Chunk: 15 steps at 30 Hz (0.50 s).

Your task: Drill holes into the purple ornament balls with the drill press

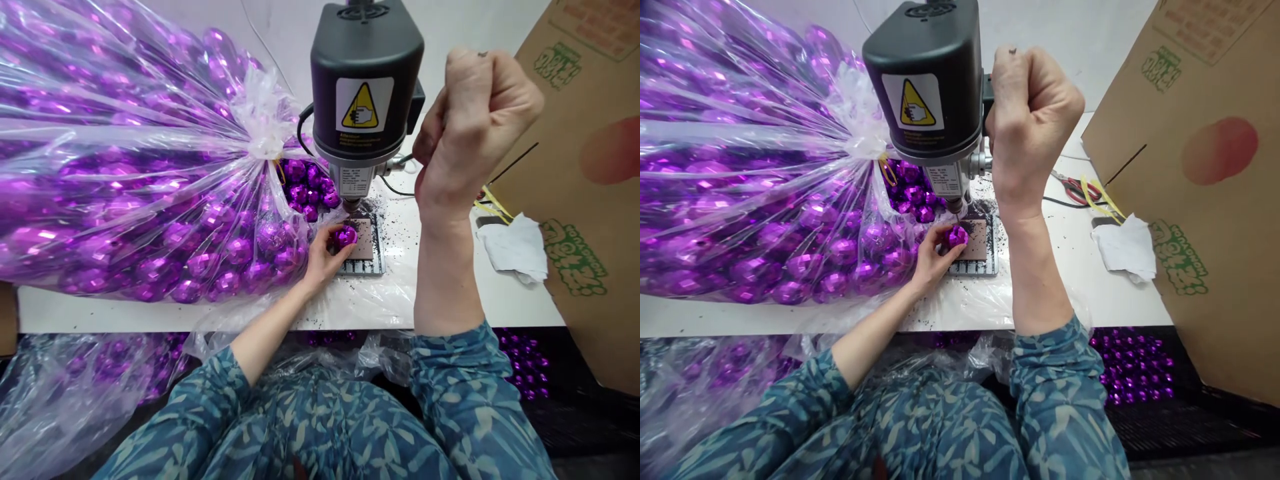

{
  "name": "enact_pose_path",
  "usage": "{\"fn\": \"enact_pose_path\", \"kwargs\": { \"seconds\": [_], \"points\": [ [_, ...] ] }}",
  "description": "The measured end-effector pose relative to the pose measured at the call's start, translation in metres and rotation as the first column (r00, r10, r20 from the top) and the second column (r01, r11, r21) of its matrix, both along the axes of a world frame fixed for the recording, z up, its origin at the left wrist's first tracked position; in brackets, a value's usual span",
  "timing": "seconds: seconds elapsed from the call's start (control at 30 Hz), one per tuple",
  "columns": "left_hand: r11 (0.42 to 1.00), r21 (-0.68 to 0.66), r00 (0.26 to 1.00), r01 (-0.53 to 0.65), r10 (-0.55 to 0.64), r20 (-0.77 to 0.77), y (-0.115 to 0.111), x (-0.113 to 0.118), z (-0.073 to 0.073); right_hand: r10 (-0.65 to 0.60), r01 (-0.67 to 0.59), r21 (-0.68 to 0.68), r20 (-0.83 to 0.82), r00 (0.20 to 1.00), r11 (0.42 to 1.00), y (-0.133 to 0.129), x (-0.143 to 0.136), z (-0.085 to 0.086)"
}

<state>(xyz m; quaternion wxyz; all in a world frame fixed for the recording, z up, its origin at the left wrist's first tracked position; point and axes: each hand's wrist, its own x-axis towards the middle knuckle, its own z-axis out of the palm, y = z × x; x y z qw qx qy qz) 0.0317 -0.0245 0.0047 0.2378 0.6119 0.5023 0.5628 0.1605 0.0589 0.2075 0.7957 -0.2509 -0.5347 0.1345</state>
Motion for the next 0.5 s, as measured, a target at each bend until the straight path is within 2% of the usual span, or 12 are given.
{"fn": "enact_pose_path", "kwargs": {
  "seconds": [0.07, 0.13, 0.17, 0.2, 0.23, 0.3, 0.33, 0.37, 0.4, 0.43, 0.5],
  "points": [
    [0.998, 0.031, 0.991, 0.057, -0.053, -0.125, -0.028, -0.003, 0.013, -0.021, 0.021, 0.018, -0.006, 1.000, 1.000, 0.004, 0.000, -0.002],
    [0.971, 0.020, 0.940, 0.238, -0.226, -0.256, -0.064, -0.008, 0.023, -0.035, 0.035, 0.046, 0.000, 0.999, 0.998, 0.004, -0.001, -0.004],
    [0.930, -0.016, 0.873, 0.368, -0.351, -0.337, -0.084, -0.011, 0.026, -0.037, 0.037, 0.058, 0.005, 0.999, 0.998, 0.003, -0.002, -0.004],
    [0.871, -0.066, 0.767, 0.487, -0.462, -0.445, -0.103, -0.015, 0.028, -0.036, 0.036, 0.069, 0.000, 0.999, 0.997, 0.002, -0.002, -0.004],
    [0.816, -0.119, 0.633, 0.566, -0.522, -0.572, -0.120, -0.018, 0.028, -0.027, 0.028, 0.079, -0.009, 1.000, 0.996, 0.001, -0.003, -0.004],
    [0.761, -0.182, 0.404, 0.623, -0.512, -0.758, -0.144, -0.024, 0.026, 0.000, 0.002, 0.079, -0.027, 1.000, 0.997, -0.001, -0.003, -0.003],
    [0.760, -0.185, 0.353, 0.623, -0.485, -0.800, -0.150, -0.026, 0.025, 0.014, -0.012, 0.066, -0.031, 0.999, 0.998, -0.002, -0.003, -0.003],
    [0.773, -0.167, 0.354, 0.612, -0.457, -0.816, -0.149, -0.028, 0.026, 0.026, -0.024, 0.049, -0.031, 0.999, 0.999, -0.003, -0.003, -0.003],
    [0.794, -0.132, 0.395, 0.593, -0.430, -0.812, -0.143, -0.029, 0.027, 0.032, -0.031, 0.033, -0.031, 0.999, 0.999, -0.003, -0.003, -0.003],
    [0.824, -0.090, 0.458, 0.560, -0.398, -0.795, -0.131, -0.031, 0.030, 0.034, -0.033, 0.022, -0.034, 0.999, 0.999, -0.003, -0.003, -0.003],
    [0.905, 0.002, 0.602, 0.425, -0.280, -0.748, -0.092, -0.032, 0.037, 0.037, -0.036, 0.022, -0.065, 0.997, 0.999, -0.003, -0.003, -0.003]
  ]
}}
